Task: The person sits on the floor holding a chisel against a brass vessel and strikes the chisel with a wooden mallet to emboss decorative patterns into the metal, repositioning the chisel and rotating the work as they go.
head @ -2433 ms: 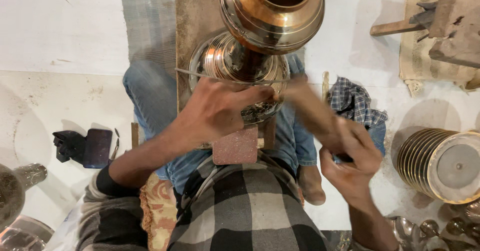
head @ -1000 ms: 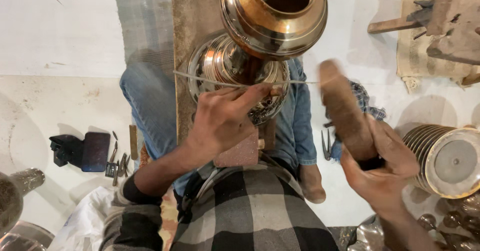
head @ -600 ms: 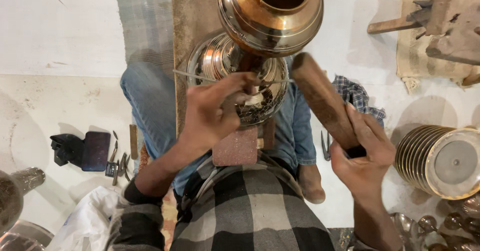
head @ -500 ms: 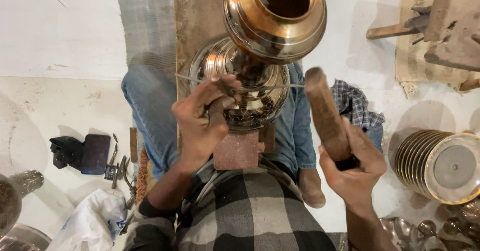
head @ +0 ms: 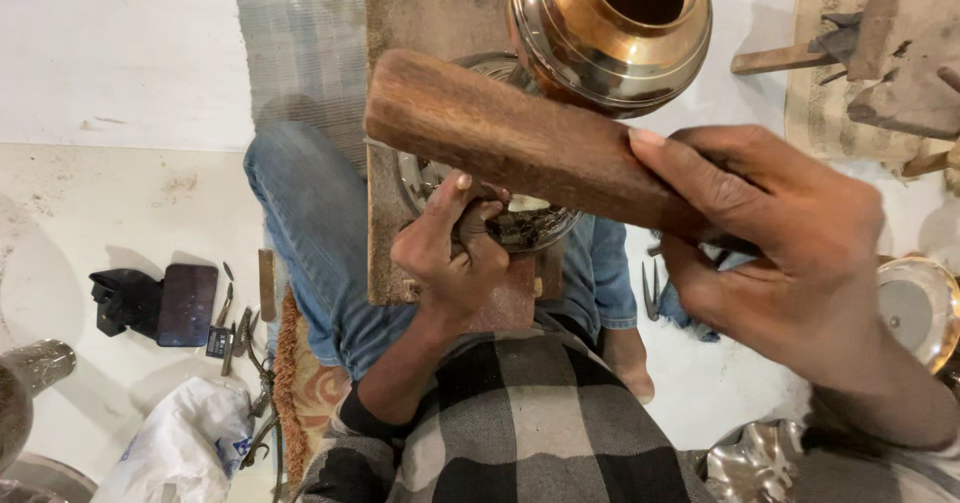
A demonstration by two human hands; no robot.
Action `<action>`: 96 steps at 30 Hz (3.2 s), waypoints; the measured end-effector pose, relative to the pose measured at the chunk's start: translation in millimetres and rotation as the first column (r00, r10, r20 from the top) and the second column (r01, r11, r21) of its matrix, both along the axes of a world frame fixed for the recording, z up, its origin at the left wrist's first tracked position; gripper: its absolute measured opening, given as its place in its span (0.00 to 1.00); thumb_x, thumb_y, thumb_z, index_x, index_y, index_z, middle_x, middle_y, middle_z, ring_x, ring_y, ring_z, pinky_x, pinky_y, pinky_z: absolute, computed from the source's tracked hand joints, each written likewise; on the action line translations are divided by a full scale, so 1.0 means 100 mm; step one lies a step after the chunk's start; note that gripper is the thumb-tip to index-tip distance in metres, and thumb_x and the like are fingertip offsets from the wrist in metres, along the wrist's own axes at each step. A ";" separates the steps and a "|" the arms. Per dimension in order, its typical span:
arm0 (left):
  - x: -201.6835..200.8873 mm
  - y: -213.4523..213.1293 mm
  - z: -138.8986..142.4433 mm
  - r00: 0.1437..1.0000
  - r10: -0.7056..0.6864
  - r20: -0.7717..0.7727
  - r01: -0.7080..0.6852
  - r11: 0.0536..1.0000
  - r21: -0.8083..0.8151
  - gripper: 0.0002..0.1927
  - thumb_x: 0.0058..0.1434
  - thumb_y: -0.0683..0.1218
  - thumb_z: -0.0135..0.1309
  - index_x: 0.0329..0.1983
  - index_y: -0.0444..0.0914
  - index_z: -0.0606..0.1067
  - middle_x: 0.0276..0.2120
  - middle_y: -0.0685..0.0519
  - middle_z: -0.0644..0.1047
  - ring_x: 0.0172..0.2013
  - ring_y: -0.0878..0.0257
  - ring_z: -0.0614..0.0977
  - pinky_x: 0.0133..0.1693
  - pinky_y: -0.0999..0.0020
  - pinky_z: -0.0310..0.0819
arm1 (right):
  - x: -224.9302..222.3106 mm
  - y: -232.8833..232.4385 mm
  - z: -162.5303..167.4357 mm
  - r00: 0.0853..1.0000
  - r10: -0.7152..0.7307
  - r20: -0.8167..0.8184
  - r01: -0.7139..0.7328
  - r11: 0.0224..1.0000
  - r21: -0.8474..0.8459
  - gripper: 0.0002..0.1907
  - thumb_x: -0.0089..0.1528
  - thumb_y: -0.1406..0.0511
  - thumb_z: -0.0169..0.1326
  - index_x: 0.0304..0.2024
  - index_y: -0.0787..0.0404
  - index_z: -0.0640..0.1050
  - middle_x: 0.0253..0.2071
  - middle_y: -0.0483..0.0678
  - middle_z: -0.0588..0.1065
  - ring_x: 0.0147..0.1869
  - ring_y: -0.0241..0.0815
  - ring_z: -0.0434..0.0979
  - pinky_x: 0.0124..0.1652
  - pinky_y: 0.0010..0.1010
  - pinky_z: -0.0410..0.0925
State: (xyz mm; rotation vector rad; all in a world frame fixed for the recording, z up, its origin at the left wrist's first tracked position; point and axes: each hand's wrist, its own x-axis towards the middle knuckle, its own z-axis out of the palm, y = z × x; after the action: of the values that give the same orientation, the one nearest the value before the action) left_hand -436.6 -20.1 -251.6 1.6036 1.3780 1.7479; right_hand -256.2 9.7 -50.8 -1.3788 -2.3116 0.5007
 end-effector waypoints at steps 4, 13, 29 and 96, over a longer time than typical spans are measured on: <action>-0.01 0.00 0.00 0.995 0.019 -0.094 -0.032 0.990 -0.136 0.13 0.53 0.30 0.50 0.40 0.34 0.78 0.23 0.50 0.78 0.22 0.63 0.81 0.26 0.65 0.74 | 0.10 0.06 0.22 0.746 0.168 0.644 -0.236 0.971 0.020 0.39 0.48 0.64 0.65 0.65 0.44 0.76 0.48 0.48 0.80 0.27 0.44 0.75 0.28 0.33 0.70; -0.20 0.09 0.03 0.941 -0.237 -0.241 0.230 0.971 -0.059 0.26 0.47 0.36 0.52 0.53 0.28 0.75 0.34 0.45 0.81 0.32 0.54 0.85 0.35 0.60 0.83 | 0.45 -0.21 -0.25 0.994 0.063 0.086 -0.071 0.993 0.090 0.36 0.54 0.75 0.59 0.65 0.52 0.71 0.47 0.54 0.77 0.36 0.39 0.78 0.34 0.27 0.75; -0.39 0.77 0.33 0.305 -0.681 -0.666 0.670 0.650 -0.358 0.37 0.57 0.31 0.52 0.66 0.56 0.69 0.35 0.49 0.82 0.12 0.69 0.72 0.13 0.76 0.71 | 0.29 -1.56 -1.83 0.656 -0.615 -0.439 0.577 0.783 -0.234 0.31 0.52 0.77 0.63 0.60 0.74 0.76 0.48 0.53 0.79 0.46 0.40 0.80 0.46 0.27 0.73; -0.05 -0.02 0.02 0.996 0.040 0.079 -0.032 0.994 -0.102 0.23 0.58 0.32 0.49 0.59 0.27 0.71 0.35 0.45 0.84 0.33 0.61 0.88 0.36 0.71 0.84 | -0.21 0.14 0.39 0.660 0.233 0.714 -0.283 0.958 -0.051 0.48 0.46 0.65 0.61 0.72 0.46 0.67 0.50 0.52 0.77 0.31 0.44 0.79 0.31 0.33 0.74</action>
State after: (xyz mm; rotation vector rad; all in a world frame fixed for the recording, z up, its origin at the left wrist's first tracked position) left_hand -441.7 -21.8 -249.8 1.4475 1.4413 1.7154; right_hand -277.0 23.7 -11.6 -1.3718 -3.1499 -0.0912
